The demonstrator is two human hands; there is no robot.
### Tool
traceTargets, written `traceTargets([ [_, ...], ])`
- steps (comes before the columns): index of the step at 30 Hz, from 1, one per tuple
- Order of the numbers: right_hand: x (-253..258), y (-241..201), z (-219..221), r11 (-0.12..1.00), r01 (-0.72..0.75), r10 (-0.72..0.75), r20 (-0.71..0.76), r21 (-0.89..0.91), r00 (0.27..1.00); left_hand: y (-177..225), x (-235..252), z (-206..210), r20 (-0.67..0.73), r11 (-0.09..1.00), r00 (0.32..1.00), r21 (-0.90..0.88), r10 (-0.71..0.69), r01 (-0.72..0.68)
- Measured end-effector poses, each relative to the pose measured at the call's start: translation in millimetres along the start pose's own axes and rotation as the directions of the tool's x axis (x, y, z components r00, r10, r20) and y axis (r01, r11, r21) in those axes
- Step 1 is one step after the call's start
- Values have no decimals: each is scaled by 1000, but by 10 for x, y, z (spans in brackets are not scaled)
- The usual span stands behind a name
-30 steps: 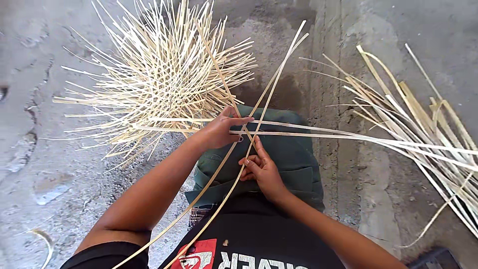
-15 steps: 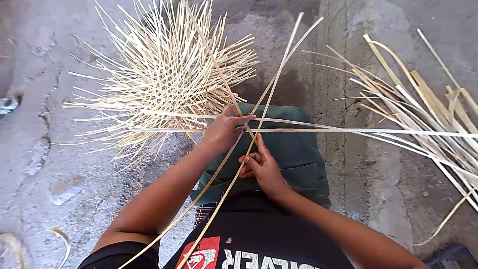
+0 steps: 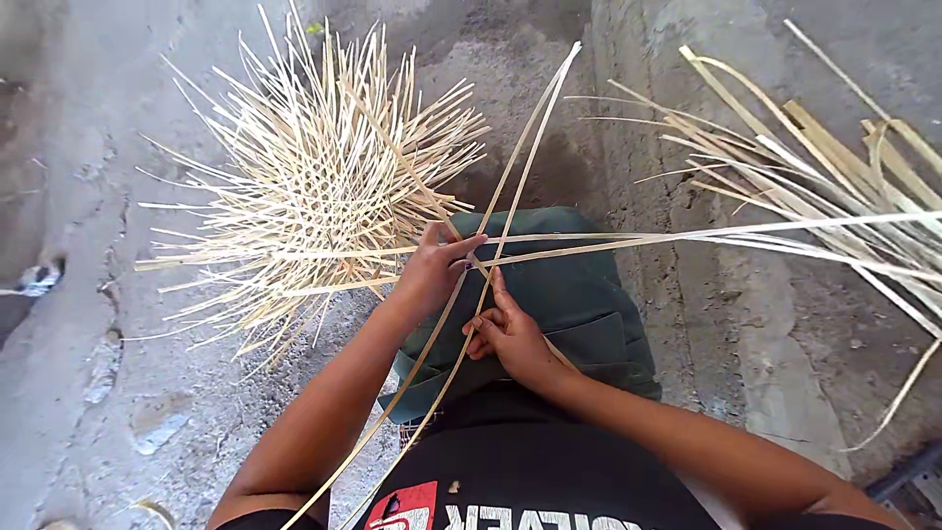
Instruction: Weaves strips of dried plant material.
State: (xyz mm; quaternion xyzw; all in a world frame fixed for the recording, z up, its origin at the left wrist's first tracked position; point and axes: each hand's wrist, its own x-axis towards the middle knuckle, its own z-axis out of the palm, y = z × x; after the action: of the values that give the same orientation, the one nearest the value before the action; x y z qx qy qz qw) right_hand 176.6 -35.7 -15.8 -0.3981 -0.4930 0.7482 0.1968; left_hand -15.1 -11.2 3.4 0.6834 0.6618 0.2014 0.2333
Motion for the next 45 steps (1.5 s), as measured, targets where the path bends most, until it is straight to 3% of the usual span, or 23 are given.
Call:
traceTargets([
  [9, 17, -6, -1, 1000, -19, 19, 2, -14, 1000, 27, -26, 21, 53, 1000, 998, 25, -14, 13],
  [13, -40, -193, -85, 991, -92, 101, 95, -92, 990, 57, -63, 25, 48, 999, 998, 17, -42, 41],
  [16, -185, -458, -431, 978, -123, 143, 117, -167, 983, 13, -55, 73, 21, 999, 999, 21, 36, -37],
  [20, -437, -668, -1401, 959, -114, 72, -167, -261, 983, -102, -45, 131, -31, 991, 991, 24, 130, -129],
  [23, -705, -657, -2394, 942, -240, 90, -510, -237, 856, -114, -31, 142, -40, 990, 990, 44, 137, -135],
  [26, -1107, -492, -3376, 869, -426, 49, -814, -251, 579, -113, -25, 152, -37, 991, 990, 31, 135, -134],
  [29, -1600, -428, -3973, 715, -648, -99, -956, -261, 276, -113, -18, 130, 22, 993, 993, 10, 113, -114],
  [32, -1896, -440, -4236, 599, -779, -148, -981, -187, 121, -93, -23, 92, 60, 996, 994, -17, 89, -88],
  [38, -2072, -349, -4592, 572, -783, -309, -948, -245, 72, -22, 35, 74, 101, 998, 993, -18, 66, -64],
  [41, -2120, -335, -4732, 521, -777, -413, -901, -354, 133, -34, 43, 75, 108, 998, 992, -9, 66, -65],
  [45, -2120, -321, -4902, 505, -764, -442, -881, -401, 170, -28, 44, 72, 101, 998, 993, -27, 60, -57],
])
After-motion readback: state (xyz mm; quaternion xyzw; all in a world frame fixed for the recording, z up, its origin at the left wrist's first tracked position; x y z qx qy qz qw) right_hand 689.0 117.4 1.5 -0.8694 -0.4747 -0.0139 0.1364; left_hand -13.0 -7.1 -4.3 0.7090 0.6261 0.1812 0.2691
